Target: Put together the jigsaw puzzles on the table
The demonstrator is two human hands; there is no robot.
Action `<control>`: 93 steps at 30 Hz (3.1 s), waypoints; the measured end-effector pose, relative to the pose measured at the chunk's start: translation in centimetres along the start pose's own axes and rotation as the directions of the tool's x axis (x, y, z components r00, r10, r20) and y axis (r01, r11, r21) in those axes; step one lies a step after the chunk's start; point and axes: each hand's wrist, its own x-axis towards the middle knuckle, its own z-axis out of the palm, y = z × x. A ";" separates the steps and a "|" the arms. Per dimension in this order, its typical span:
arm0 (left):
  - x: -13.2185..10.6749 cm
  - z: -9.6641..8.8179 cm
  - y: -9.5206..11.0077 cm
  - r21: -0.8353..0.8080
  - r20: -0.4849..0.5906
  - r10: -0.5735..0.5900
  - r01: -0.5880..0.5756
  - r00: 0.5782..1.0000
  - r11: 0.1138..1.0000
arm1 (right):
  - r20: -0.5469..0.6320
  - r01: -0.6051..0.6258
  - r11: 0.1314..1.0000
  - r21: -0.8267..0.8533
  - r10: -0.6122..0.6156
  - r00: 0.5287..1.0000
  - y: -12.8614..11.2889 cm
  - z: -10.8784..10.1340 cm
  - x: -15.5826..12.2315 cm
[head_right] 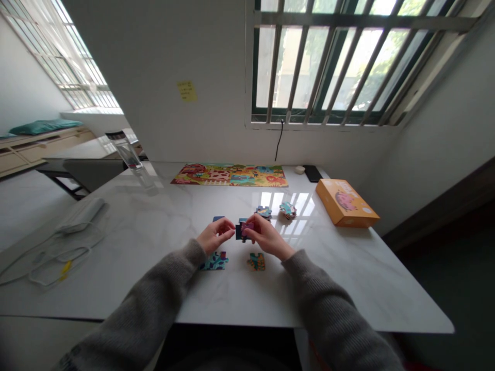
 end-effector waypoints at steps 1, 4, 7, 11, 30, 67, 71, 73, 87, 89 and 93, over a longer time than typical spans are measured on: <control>0.0 0.1 -0.1 -0.069 0.003 -0.019 0.019 1.000 0.997 | 0.003 0.004 0.999 0.054 -0.005 1.000 -0.1 0.4 0.0; -0.2 0.2 -0.2 -0.192 0.012 -0.035 0.037 0.999 0.981 | 0.017 0.019 0.989 0.146 -0.022 1.000 -0.4 1.4 -0.1; -0.5 -0.1 -0.2 -0.155 0.000 -0.030 0.029 1.000 0.987 | -0.007 0.045 0.988 0.148 -0.044 0.999 -0.5 2.0 -0.2; -0.5 -0.6 -0.7 -0.081 -0.054 -0.045 0.041 0.997 0.996 | -0.135 0.066 0.993 0.096 -0.053 0.989 -0.7 1.3 -0.2; -0.3 -1.2 -1.1 -0.265 -0.156 -0.131 0.087 0.979 0.960 | 0.039 -0.066 0.683 -0.727 0.138 0.990 0.3 -5.1 -1.2; -0.6 -4.6 -3.9 0.742 0.035 0.314 -0.235 0.949 0.628 | -0.287 0.003 0.951 -0.310 -0.097 0.953 0.0 1.0 -0.5; -0.6 -5.1 -4.6 0.753 0.028 0.279 -0.204 0.960 0.626 | -0.185 0.049 0.798 -0.601 -0.198 0.963 0.8 0.2 -0.6; -0.6 -4.8 -4.7 0.737 0.030 0.265 -0.200 0.964 0.645 | -0.076 0.130 0.700 -0.703 -0.255 0.964 1.3 0.2 -0.7; -0.9 -3.6 -4.1 0.648 0.108 0.125 -0.165 0.986 0.743 | 0.169 0.248 0.470 -0.847 -0.204 0.964 1.1 1.2 -1.2; -1.0 -3.6 -4.0 0.661 0.102 0.101 -0.143 0.990 0.736 | 0.200 0.286 0.533 -0.796 -0.214 0.956 0.9 1.2 -1.2; -1.1 -3.6 -3.9 0.653 0.099 0.081 -0.126 0.992 0.746 | 0.251 0.328 0.601 -0.729 -0.211 0.945 0.6 1.5 -1.3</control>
